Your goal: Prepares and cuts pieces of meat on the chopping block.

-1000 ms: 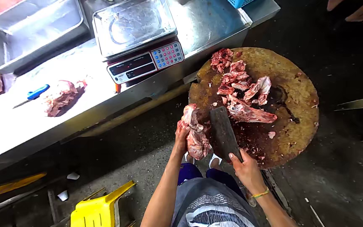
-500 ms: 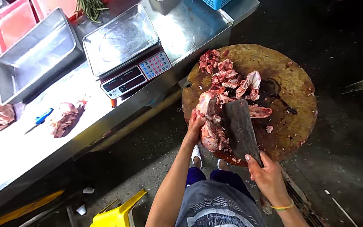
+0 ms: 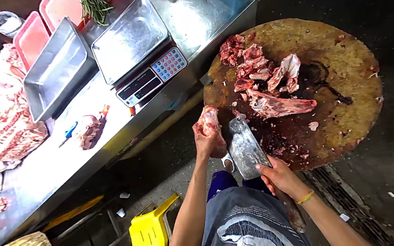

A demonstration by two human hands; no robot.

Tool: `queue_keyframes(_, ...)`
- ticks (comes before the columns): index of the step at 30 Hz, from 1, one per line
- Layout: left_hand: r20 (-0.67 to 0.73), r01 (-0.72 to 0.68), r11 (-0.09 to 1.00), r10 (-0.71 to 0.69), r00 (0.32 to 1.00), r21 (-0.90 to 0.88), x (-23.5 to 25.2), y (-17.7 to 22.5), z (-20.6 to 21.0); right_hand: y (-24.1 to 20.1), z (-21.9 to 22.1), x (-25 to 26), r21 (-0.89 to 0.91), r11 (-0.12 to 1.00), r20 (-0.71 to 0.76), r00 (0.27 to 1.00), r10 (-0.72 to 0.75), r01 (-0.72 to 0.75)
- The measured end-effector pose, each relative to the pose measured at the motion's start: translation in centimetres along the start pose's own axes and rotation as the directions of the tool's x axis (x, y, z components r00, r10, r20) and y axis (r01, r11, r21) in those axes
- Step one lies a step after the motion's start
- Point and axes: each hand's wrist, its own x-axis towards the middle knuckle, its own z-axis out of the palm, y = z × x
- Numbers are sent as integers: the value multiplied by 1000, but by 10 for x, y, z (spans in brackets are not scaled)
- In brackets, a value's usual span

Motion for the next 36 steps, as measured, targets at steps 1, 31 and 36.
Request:
queue_keyframes(1,1,4,1000,-4,1000,2,1,-1,1,-4,0,5,-12,999,-9,999,35,-35)
queue_keyframes(31,-68,141,963,-128,989,230,-3,13,-1,-40,6,7,-684,723,-414,868,-273,-98)
queue_keyframes(36,-59,104,975,-94,994,198,-1,8,-2,-58,16,-35,-670,717,-433,683,-588,192)
